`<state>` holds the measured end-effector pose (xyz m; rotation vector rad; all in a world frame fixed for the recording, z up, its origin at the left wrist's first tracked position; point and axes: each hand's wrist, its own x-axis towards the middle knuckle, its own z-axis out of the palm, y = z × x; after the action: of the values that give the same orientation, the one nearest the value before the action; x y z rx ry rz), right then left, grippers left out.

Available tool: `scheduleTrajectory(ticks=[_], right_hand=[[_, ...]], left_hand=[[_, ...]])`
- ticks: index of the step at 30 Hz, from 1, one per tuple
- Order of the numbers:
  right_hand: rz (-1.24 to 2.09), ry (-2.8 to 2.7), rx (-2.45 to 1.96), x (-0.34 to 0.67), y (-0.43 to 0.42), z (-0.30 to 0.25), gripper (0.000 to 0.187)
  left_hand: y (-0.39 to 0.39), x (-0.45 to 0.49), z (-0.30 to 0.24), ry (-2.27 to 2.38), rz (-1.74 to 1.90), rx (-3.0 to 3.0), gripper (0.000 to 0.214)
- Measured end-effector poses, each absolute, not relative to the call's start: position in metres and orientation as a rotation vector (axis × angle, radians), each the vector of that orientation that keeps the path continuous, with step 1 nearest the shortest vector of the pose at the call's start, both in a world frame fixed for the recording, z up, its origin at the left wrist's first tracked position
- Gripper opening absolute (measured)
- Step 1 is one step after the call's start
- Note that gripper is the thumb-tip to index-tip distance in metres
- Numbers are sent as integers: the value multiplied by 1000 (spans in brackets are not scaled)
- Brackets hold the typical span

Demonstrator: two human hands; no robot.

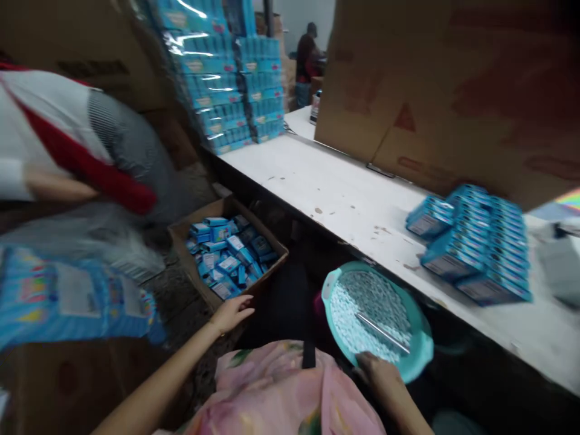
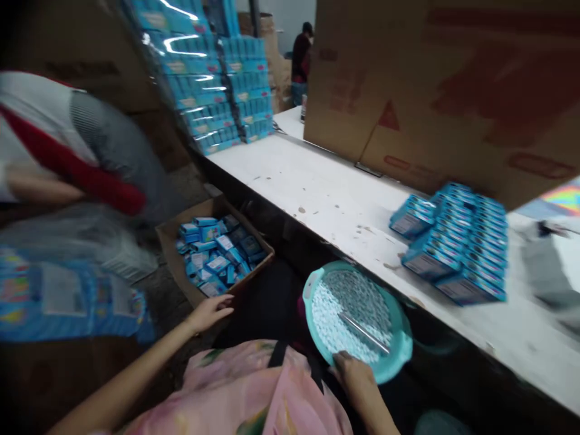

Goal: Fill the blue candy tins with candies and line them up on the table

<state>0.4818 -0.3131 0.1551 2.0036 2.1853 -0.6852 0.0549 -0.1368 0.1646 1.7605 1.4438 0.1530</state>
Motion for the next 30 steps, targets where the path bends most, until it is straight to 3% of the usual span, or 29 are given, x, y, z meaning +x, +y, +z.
scheduleTrajectory(ticks=[6,10,14,24,30], right_hand=[[-33,2613,2101,498,-206,206,43],[225,2463,2170,496,-115,230,53],[330,2319,2267,490,-74,227,59],[382,2274,2195,498,-74,222,62],[379,2305,2180,493,-74,226,68]], left_hand=[[-100,88,118,1978,-16,1854,62],[-81,78,103,2055,-276,1930,28],[-71,56,99,1992,-414,1883,28],[-30,-28,113,2087,-524,1712,35],[-25,-37,101,2151,-481,1520,27]])
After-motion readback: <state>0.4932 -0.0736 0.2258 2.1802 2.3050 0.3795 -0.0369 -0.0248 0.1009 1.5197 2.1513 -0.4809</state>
